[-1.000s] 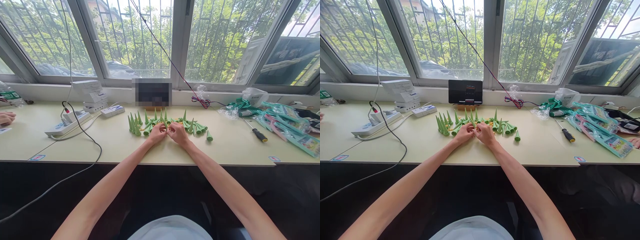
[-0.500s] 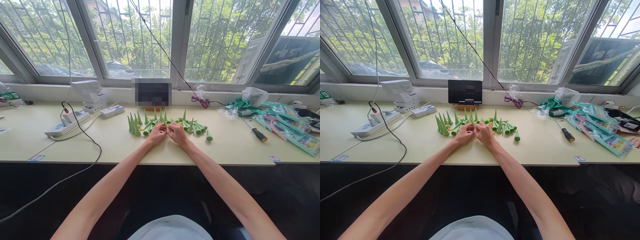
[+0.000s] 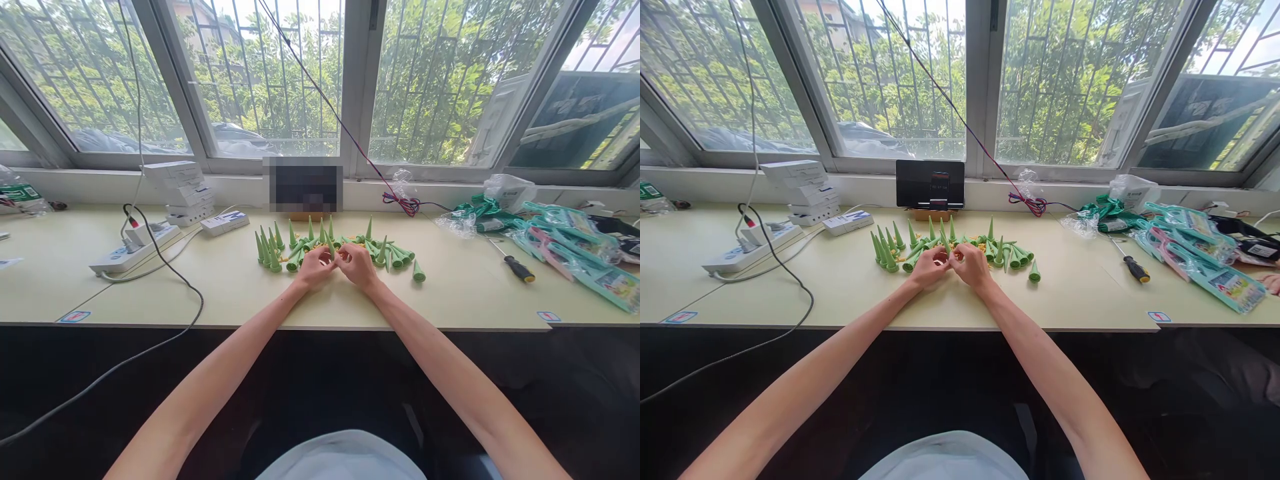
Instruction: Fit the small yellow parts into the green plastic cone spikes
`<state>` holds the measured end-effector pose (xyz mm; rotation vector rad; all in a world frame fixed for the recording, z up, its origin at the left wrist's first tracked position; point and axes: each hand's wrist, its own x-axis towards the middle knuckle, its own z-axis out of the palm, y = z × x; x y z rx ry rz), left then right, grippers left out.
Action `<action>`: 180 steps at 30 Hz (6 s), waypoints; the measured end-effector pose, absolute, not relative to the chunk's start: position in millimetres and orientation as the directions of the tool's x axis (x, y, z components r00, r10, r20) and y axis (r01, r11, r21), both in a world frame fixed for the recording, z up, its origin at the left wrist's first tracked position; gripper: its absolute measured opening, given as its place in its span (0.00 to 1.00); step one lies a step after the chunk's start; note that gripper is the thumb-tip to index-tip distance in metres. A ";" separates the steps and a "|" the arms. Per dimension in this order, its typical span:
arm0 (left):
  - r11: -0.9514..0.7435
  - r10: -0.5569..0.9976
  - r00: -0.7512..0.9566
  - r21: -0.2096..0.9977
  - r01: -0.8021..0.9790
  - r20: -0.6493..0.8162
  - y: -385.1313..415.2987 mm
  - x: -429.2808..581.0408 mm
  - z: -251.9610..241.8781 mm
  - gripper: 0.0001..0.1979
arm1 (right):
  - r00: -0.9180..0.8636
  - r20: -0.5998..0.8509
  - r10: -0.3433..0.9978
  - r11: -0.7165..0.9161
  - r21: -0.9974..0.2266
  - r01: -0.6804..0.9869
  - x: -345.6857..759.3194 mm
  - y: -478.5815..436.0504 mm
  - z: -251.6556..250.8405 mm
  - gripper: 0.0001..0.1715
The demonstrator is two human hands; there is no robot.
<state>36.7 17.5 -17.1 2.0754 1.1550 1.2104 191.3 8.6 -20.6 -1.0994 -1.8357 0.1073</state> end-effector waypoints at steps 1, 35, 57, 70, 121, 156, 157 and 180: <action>-0.536 0.844 0.245 0.715 0.450 0.478 17.9 36.8 -17.5 0.12 | -0.114 0.675 0.729 0.577 -0.516 0.633 191.4 8.6 -20.1 0.12; -0.489 0.861 0.262 0.564 0.666 0.437 0.1 40.3 -7.9 0.20 | 0.201 0.640 0.742 0.386 -0.652 0.652 198.3 10.1 -16.3 0.23; -0.248 0.841 -0.137 0.597 0.763 0.524 8.9 36.0 -9.4 0.06 | 0.184 0.645 0.742 0.396 -0.643 0.656 197.9 10.0 -16.4 0.25; -0.312 0.635 -0.230 0.518 0.796 0.737 14.6 27.2 -8.6 0.07 | 0.181 0.639 0.747 0.394 -0.646 0.654 199.9 12.6 -18.8 0.25; -0.362 0.788 0.231 0.126 0.924 0.571 26.3 26.1 -19.3 0.16 | 0.070 0.578 0.813 0.421 -0.667 0.614 199.5 15.1 -22.4 0.27; -0.719 0.586 0.344 0.275 0.639 0.734 17.5 32.0 -19.8 0.13 | -0.172 0.559 0.811 0.574 -0.705 0.416 195.8 7.2 -16.9 0.16; -0.725 0.579 0.342 0.275 0.632 0.740 18.0 31.8 -20.2 0.13 | -0.176 0.560 0.809 0.577 -0.703 0.415 195.8 7.1 -16.9 0.16; -0.761 0.544 0.312 0.301 0.575 0.779 17.7 34.3 -18.9 0.10 | -0.208 0.583 0.785 0.612 -0.678 0.408 195.6 7.7 -17.8 0.14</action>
